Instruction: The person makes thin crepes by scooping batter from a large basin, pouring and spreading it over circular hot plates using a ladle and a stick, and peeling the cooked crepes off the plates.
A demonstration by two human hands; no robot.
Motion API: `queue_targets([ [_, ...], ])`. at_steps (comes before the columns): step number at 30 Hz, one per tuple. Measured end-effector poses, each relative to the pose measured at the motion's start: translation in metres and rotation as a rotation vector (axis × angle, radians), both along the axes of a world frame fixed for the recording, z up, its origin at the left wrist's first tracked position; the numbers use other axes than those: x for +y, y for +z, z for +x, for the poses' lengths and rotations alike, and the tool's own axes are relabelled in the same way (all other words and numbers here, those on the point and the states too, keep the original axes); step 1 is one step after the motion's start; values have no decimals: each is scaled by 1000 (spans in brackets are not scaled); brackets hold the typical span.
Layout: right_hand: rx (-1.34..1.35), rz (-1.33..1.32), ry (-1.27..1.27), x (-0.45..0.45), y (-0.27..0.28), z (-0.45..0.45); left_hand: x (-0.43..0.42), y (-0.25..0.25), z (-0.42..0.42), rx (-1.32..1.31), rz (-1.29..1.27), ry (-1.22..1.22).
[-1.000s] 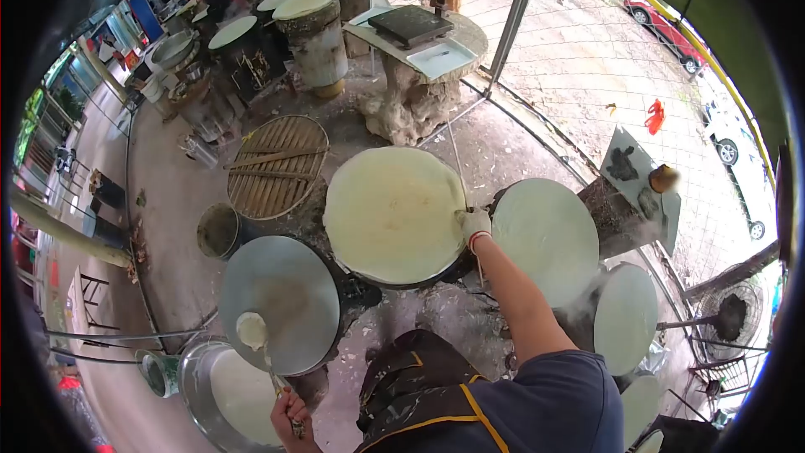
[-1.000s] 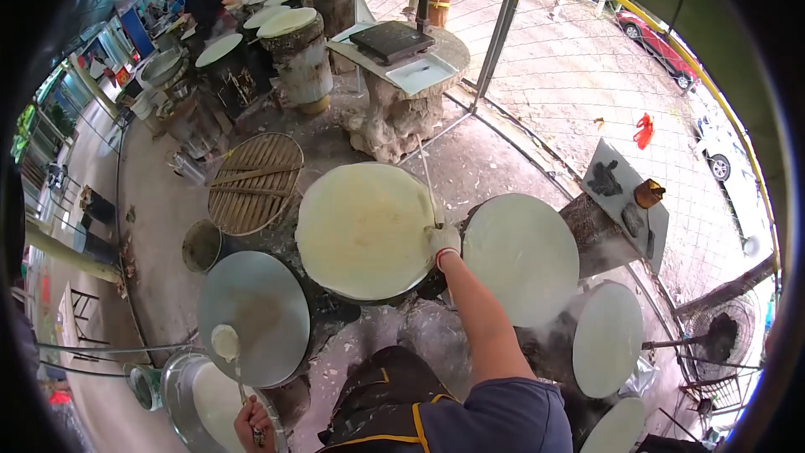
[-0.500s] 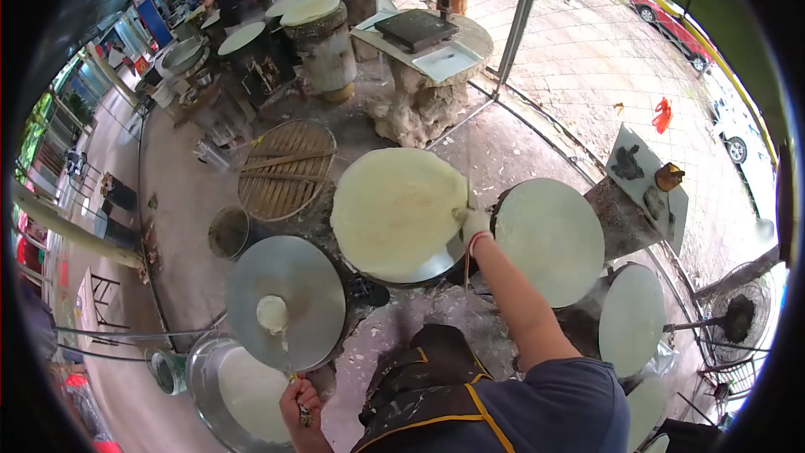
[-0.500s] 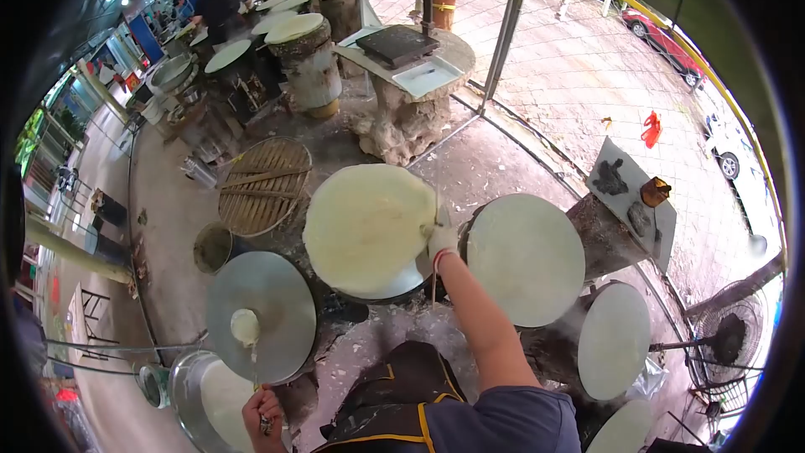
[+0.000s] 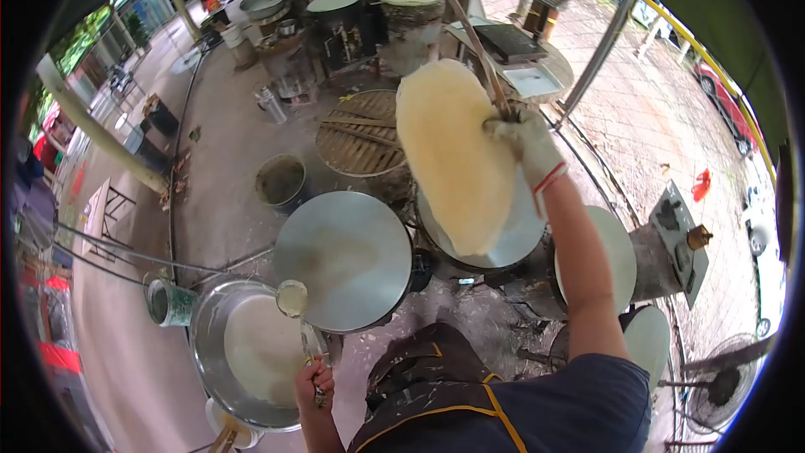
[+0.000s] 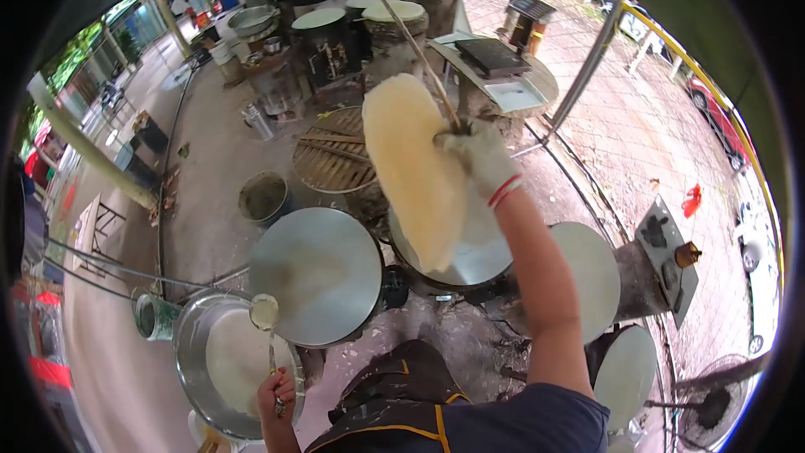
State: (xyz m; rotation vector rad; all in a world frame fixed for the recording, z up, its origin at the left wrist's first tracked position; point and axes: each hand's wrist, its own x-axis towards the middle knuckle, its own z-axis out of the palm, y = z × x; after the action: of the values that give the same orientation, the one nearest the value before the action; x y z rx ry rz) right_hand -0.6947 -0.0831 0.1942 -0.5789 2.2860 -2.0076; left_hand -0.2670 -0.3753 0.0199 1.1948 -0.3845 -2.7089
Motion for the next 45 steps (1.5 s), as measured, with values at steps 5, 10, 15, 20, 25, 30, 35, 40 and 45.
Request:
queue_targets([
  [5, 123, 604, 110, -48, -16, -112, -8, -2, 8, -31, 10, 110],
  [10, 1287, 1216, 128, -126, -15, -209, -1, -2, 5, -99, -29, 263],
  [15, 925, 1045, 73, -194, 1, -152, 2, -1, -8, -104, -13, 380],
  [20, 849, 1026, 120, -236, -186, -168, 6, -6, -14, -157, -117, 423],
  [25, 468, 1126, 187, -244, -276, -159, 12, 3, -25, -283, -226, 402],
  [30, 341, 1079, 343, -233, -280, -153, 12, 6, -22, -242, -211, 417],
  [35, 426, 710, 518, -246, -273, -95, 0, -1, 4, -182, -180, 535],
  [40, -84, 567, 779, -268, -257, 36, -22, -31, 63, -263, -164, 642],
  [45, 187, 894, 1149, -308, -259, 221, -62, -109, 163, -424, -162, 439],
])
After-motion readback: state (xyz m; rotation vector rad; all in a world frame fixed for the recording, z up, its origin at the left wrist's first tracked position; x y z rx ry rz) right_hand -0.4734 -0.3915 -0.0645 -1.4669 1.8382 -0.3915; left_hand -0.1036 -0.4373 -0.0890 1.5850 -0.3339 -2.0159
